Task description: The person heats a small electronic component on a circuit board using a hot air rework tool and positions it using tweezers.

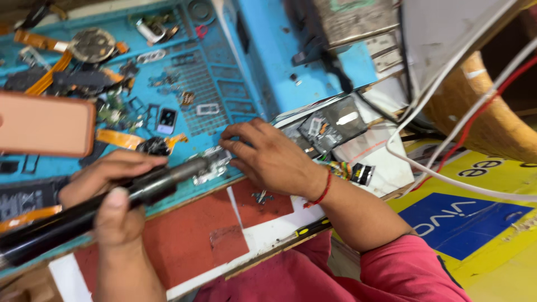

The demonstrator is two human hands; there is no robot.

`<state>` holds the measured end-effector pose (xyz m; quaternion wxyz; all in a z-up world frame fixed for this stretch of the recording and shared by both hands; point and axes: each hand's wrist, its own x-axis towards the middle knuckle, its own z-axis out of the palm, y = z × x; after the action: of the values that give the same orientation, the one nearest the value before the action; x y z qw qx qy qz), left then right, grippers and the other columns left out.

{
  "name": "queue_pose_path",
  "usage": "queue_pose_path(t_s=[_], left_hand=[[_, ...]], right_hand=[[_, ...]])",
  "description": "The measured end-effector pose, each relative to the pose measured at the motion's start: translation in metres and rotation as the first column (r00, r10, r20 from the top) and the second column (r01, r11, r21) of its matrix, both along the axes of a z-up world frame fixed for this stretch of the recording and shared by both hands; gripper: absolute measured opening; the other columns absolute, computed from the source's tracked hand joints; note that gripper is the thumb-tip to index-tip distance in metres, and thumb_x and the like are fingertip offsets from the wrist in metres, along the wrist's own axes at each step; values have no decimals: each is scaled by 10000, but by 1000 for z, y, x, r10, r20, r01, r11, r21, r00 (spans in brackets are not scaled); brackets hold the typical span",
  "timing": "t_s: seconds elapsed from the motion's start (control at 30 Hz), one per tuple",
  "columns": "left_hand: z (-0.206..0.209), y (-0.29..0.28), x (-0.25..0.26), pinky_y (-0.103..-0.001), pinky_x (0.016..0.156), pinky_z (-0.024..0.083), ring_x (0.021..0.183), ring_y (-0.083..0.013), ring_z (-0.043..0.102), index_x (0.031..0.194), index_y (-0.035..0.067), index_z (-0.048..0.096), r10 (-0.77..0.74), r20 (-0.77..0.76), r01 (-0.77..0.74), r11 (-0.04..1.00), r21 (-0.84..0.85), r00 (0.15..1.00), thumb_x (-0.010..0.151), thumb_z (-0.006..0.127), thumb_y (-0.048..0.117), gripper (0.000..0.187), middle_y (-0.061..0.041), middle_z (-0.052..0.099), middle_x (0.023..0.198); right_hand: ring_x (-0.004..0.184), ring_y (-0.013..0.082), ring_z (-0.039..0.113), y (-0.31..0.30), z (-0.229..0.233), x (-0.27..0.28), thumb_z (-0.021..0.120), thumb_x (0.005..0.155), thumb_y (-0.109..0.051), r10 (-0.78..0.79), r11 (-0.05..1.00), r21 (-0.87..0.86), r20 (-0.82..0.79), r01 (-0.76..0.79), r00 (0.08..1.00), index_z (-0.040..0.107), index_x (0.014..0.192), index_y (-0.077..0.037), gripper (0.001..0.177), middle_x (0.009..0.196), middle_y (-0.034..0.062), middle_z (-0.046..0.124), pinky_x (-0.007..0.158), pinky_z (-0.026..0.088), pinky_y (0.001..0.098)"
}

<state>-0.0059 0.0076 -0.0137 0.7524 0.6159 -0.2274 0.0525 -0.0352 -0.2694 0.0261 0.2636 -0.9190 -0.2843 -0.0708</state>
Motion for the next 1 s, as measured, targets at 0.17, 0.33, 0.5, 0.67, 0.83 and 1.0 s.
queue_pose_path(t_s=[0.17, 0.33, 0.5, 0.67, 0.83, 1.0], left_hand=[[12, -4, 2, -356, 769, 624, 801, -309, 748, 948, -86, 656, -125, 16, 125, 992, -7, 992, 945, 629, 468, 555, -271, 712, 915], [18, -2, 6, -330, 780, 616, 808, -263, 754, 944, -51, 671, -101, 74, 93, 990, 110, 992, 968, 613, 462, 518, -237, 742, 951], [13, -6, 2, -323, 773, 608, 815, -247, 748, 955, -54, 665, -86, 33, 85, 996, 42, 996, 990, 621, 471, 528, -219, 746, 952], [14, -7, 9, -327, 775, 633, 828, -248, 765, 935, -45, 661, -111, 60, 112, 993, -23, 992, 981, 622, 473, 522, -208, 730, 932], [14, -3, 9, -317, 798, 620, 846, -242, 756, 966, -52, 669, -99, 62, 95, 994, 53, 993, 995, 623, 466, 521, -210, 737, 953], [12, -8, 6, -320, 807, 612, 847, -239, 741, 979, -55, 673, -51, 44, 50, 999, 20, 998, 997, 622, 447, 504, -210, 741, 966]], right_hand=[[1088, 320, 591, 1, 1, 1, 751, 884, -119, 7, 1000, -11, -3, -7, 1000, 666, 1218, -10, 361, 1259, 107, 609, 977, 487, 418], [1080, 342, 589, 2, 0, 2, 756, 869, -103, 5, 999, -43, -2, -5, 1000, 663, 1217, -7, 373, 1257, 129, 612, 960, 495, 439], [1057, 330, 586, 2, 3, 0, 775, 869, -19, 27, 998, -65, 16, -26, 1000, 662, 1272, 1, 420, 1275, 135, 606, 940, 516, 417], [1109, 332, 596, 5, 5, 0, 792, 893, -28, 13, 998, -66, 44, -10, 999, 665, 1268, -16, 396, 1279, 119, 604, 959, 523, 408], [1111, 327, 586, 4, 4, -1, 791, 891, -33, 11, 997, -76, 14, -10, 1000, 665, 1271, -14, 401, 1286, 120, 603, 959, 520, 406], [1088, 319, 584, 5, 5, 0, 792, 885, -25, 9, 998, -64, 3, -9, 1000, 667, 1264, -12, 399, 1282, 119, 605, 961, 515, 406]])
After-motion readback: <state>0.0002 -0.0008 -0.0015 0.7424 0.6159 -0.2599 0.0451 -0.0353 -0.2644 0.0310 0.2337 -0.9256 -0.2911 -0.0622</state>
